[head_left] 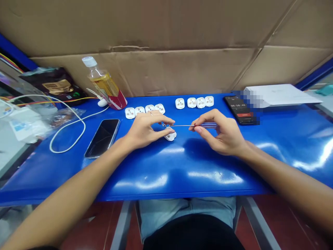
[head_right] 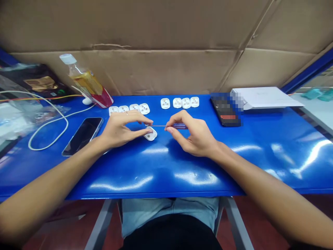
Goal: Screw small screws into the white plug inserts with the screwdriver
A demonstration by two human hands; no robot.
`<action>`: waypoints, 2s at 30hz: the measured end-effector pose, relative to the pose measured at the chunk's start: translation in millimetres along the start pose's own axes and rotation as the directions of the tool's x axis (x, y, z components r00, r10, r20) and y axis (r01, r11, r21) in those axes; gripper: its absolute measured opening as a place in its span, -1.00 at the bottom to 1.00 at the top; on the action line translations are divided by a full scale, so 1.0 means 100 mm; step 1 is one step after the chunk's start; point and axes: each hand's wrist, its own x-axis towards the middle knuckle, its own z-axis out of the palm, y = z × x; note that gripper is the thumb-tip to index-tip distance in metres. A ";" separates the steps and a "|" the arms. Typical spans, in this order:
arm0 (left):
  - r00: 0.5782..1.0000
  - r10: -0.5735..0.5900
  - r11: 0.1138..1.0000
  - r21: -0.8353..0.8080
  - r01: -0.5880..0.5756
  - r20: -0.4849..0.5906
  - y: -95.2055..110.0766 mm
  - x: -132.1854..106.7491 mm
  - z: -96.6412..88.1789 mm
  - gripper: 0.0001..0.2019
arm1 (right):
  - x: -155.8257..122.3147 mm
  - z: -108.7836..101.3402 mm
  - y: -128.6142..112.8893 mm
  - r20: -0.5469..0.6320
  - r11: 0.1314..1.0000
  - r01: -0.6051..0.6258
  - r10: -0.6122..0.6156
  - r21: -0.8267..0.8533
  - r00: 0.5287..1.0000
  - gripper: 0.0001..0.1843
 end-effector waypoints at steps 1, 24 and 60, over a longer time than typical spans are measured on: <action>1.000 -0.007 1.000 0.003 0.007 0.003 -0.01 0.00 0.00 -0.79 | 0.00 -0.01 0.00 -0.007 1.000 -0.004 0.004 -0.001 1.000 -0.83; 0.945 0.322 0.926 0.187 -0.328 0.062 -0.06 0.01 -0.01 -0.85 | 0.04 -0.08 -0.02 0.002 0.999 -0.049 0.049 -0.014 0.999 -0.87; 0.928 -0.099 0.995 0.046 0.088 0.358 -0.14 -0.01 -0.03 -0.51 | 0.02 -0.08 0.03 0.208 0.993 0.073 -0.052 -0.093 0.977 -0.91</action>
